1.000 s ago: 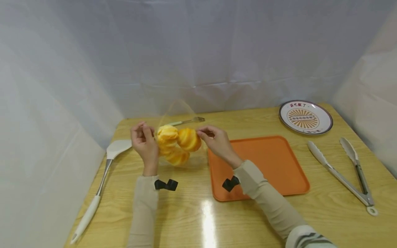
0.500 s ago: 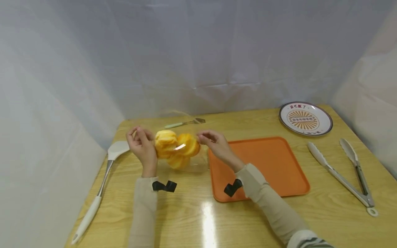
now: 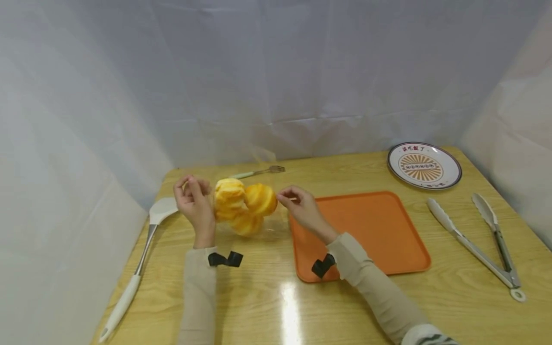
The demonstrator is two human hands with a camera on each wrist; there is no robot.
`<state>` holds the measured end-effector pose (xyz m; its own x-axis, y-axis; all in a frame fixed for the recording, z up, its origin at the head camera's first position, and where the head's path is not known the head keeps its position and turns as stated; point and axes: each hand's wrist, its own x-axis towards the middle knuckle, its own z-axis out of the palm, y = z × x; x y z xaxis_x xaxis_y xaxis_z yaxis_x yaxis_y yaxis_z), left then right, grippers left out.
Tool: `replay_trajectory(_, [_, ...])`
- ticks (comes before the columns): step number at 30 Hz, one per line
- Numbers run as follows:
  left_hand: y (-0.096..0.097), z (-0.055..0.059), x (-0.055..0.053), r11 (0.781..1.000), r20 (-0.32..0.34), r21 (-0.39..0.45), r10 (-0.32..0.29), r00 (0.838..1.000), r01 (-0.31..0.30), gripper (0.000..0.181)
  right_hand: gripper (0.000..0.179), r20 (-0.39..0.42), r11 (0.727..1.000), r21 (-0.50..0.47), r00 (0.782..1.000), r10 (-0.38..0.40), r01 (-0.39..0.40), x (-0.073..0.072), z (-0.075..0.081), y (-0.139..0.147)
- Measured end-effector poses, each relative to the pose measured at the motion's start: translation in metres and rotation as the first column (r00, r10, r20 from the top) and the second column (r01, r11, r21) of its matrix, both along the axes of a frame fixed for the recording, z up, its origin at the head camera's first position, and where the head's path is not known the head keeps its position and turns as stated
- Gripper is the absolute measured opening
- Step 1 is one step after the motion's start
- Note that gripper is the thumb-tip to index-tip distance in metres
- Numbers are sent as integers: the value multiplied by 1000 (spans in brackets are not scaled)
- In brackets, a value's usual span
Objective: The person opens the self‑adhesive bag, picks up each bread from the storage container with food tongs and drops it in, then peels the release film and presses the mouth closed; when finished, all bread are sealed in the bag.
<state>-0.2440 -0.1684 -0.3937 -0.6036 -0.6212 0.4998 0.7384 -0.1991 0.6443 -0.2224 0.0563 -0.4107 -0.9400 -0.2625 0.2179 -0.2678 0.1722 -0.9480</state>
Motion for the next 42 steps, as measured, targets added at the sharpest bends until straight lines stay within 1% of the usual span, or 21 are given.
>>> replay_trajectory(2, [-1,4,0,1000,-3,-12,-7,1000,7,4,22,-19,1000,-9,1000,-8,8,0,5,-1])
replay_trajectory(5, [-2,6,1,997,28,-78,1,1000,1,4,20,-44,1000,7,999,-22,23,0,11,-4])
replay_trajectory(6, [-2,6,1,996,38,-93,-6,999,10,4,20,-63,1000,12,998,-27,27,-4,8,-4])
replay_trajectory(8, [-1,2,2,992,54,-126,-13,998,20,4,19,-73,999,16,997,-38,40,-4,8,-5])
replay_trajectory(10, [0,-3,2,991,63,-127,-24,998,32,5,18,-75,999,20,996,-47,49,-4,7,-6])
replay_trajectory(12, [1,-7,2,993,57,-106,-38,998,44,6,17,-45,999,0,998,-52,52,-5,4,-6])
replay_trajectory(14, [1,-11,3,994,42,-95,-47,998,51,2,17,-3,998,-50,999,-47,47,-5,0,-6])
replay_trajectory(15, [0,-13,3,994,35,-100,-48,998,51,6,17,20,996,-84,999,-38,40,-5,-2,-5])
replay_trajectory(17, [-1,-17,5,991,18,-105,-78,997,79,15,17,66,988,-152,998,-23,33,-5,-5,-5])
replay_trajectory(18, [-3,-20,7,989,24,-114,-87,996,89,19,17,81,983,-179,997,-14,28,-5,-6,-5])
replay_trajectory(19, [-4,-24,9,987,38,-126,-92,995,96,20,17,90,980,-196,996,-6,24,-4,-7,-4])
replay_trajectory(21, [-7,-31,14,982,101,-160,-85,991,101,19,17,110,977,-212,994,4,20,-3,-8,-4])
replay_trajectory(25, [-11,-46,23,972,241,-217,-40,970,94,21,17,111,980,-195,994,-5,26,-2,-9,-3])
replay_trajectory(27, [-11,-51,25,968,267,-236,-23,963,88,23,18,96,985,-171,995,-22,38,-2,-9,-3])
replay_trajectory(30, [-7,-53,24,972,240,-229,-4,971,61,19,18,73,990,-127,996,-49,58,-2,-11,-3])
replay_trajectory(31, [-5,-53,23,976,223,-212,-1,975,49,17,18,69,991,-121,996,-52,60,-2,-12,-4])
replay_trajectory(34, [2,-51,20,988,187,-157,27,982,3,15,17,62,990,-141,998,-21,30,-1,-14,-5])
replay_trajectory(37, [9,-47,17,996,186,-80,43,982,-29,17,17,61,987,-157,998,18,-8,2,-15,-7])
replay_trajectory(39, [14,-42,16,999,184,-20,29,983,-26,19,17,59,989,-148,998,39,-30,4,-16,-8])
replay_trajectory(41, [17,-37,15,999,173,47,-7,985,-2,19,17,53,991,-126,997,49,-42,5,-17,-8])
replay_trajectory(42, [19,-36,15,998,174,64,-20,985,9,19,17,46,992,-117,998,52,-47,5,-17,-9])
